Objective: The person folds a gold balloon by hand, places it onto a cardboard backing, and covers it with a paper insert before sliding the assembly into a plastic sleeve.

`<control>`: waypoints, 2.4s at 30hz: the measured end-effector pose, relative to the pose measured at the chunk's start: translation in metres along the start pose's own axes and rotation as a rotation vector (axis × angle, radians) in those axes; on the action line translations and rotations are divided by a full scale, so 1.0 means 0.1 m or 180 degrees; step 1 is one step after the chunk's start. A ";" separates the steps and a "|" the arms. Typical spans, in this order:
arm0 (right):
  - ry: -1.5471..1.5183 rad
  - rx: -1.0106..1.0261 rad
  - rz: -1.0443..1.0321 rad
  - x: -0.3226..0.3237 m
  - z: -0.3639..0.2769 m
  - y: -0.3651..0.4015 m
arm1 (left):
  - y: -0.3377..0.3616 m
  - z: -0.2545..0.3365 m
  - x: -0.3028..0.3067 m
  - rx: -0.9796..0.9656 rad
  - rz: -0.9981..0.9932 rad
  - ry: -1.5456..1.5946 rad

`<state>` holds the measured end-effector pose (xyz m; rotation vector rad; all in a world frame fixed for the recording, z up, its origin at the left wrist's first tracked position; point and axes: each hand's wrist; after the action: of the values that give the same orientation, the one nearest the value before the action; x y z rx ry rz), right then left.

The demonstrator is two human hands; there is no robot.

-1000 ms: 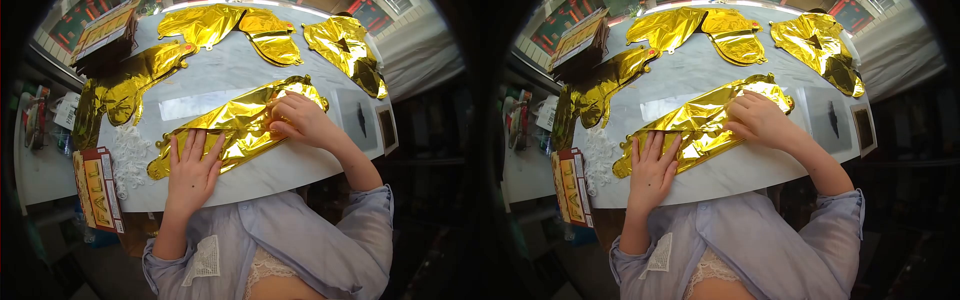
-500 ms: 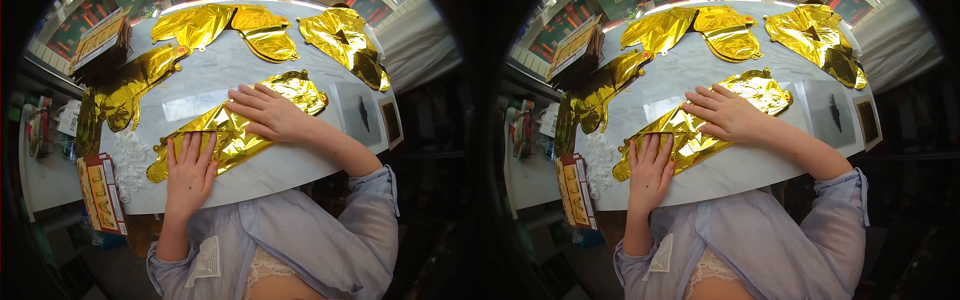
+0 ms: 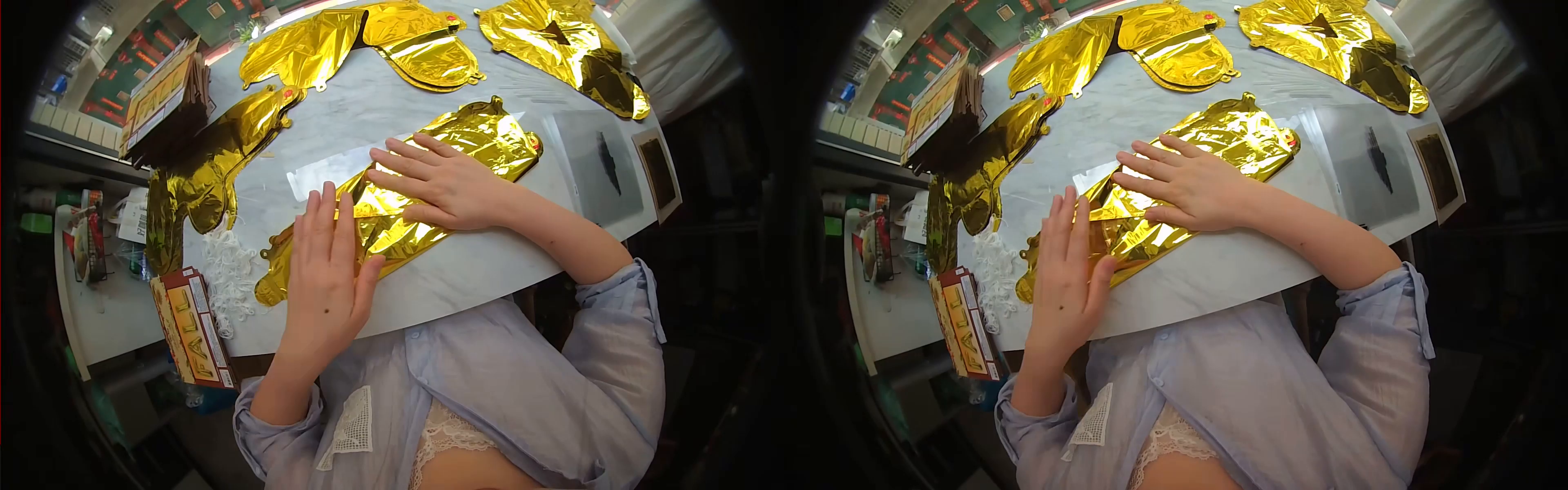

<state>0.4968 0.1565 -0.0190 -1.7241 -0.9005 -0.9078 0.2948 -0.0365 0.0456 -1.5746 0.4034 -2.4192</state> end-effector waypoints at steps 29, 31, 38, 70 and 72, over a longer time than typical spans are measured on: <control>0.0101 -0.0240 0.0173 -0.12 -0.09 0.05 | 0.00 -0.33 -0.58 0.0012 -0.0261 -0.0519; 0.0108 -0.0332 0.0219 -0.06 -0.05 0.09 | 0.00 -0.32 -0.59 -0.0007 -0.0269 -0.0570; 0.1111 -0.1116 0.0517 0.02 0.09 0.21 | 0.00 -0.32 -0.58 -0.0001 -0.0270 -0.0582; 0.0377 -0.0502 0.0361 -0.17 -0.22 0.07 | -0.02 -0.32 -0.59 -0.0023 -0.0219 -0.0628; 0.0443 -0.0600 0.0452 -0.14 -0.13 0.14 | -0.01 -0.31 -0.58 -0.0011 -0.0239 -0.0658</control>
<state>0.5001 0.1384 -0.0336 -1.8335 -0.6090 -1.0296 0.2894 -0.0126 -0.0158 -1.8501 0.3153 -2.2779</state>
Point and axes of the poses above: each hand's wrist, its own y-axis away from the middle knuckle, its own x-axis out of the back of the hand, z = x × y, and after that the axes turned 14 degrees about z, right-handed
